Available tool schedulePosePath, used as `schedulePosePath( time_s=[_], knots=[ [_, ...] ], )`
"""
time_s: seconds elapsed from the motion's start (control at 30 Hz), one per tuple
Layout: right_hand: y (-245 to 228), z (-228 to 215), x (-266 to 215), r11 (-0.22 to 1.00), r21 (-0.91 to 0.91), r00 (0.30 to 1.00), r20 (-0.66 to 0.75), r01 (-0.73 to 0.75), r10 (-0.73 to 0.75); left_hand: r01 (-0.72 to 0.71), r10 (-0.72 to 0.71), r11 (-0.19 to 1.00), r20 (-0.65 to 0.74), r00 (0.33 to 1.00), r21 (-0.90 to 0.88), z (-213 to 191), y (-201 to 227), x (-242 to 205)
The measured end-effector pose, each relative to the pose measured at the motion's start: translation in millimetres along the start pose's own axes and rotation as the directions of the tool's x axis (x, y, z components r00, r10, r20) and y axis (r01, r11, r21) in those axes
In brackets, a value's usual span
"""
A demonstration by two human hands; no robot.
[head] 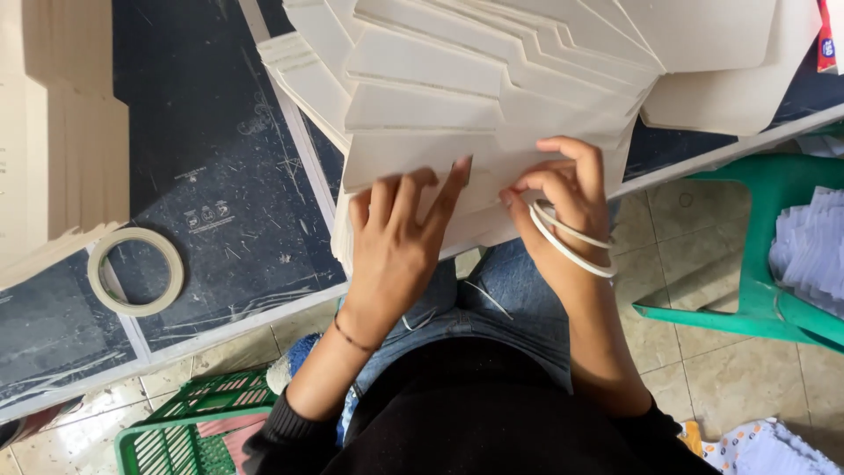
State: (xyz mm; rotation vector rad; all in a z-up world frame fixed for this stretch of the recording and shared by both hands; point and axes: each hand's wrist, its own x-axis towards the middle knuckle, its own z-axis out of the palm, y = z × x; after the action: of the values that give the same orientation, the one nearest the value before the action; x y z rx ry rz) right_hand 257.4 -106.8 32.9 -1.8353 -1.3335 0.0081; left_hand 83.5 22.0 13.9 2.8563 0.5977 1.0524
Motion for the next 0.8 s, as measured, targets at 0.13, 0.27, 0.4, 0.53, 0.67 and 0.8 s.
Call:
schedulePosePath(
  time_s=[0.13,0.27,0.4,0.53,0.67,0.8],
  knots=[
    [-7.0,-6.5,4.8,0.999,0.036,1.000,0.011,0.018,-0.018,0.008,-0.009,0.999,0.029,1.000,0.045,-17.1,-1.6,-8.2],
    [-23.5,-20.3,19.0,0.999,0.007,0.992,0.118,0.052,-0.052,0.296,-0.285,0.941,-0.087,0.955,0.163,-24.3,0.4,-6.2],
    [-18.0,-25.1,28.9,0.975,-0.025,0.965,0.150,0.222,-0.216,0.448,-0.448,0.894,-0.074,0.891,-0.016,-28.5,-4.4,-11.2],
    [0.2,-18.7,12.9,0.997,-0.066,0.997,-0.054,0.051,-0.055,0.520,-0.520,0.854,0.035,0.854,-0.004,-18.0,-11.2,-24.4],
    [13.9,-14.8,25.7,0.993,0.116,0.847,-0.528,0.000,0.062,0.498,-0.502,0.864,0.055,0.863,0.070,-12.3,-13.4,-34.5],
    [18.7,-11.6,33.9,0.996,0.086,0.844,-0.535,0.008,0.040,0.479,-0.482,0.876,0.066,0.874,0.058,-17.6,-7.5,-33.2]
  ],
)
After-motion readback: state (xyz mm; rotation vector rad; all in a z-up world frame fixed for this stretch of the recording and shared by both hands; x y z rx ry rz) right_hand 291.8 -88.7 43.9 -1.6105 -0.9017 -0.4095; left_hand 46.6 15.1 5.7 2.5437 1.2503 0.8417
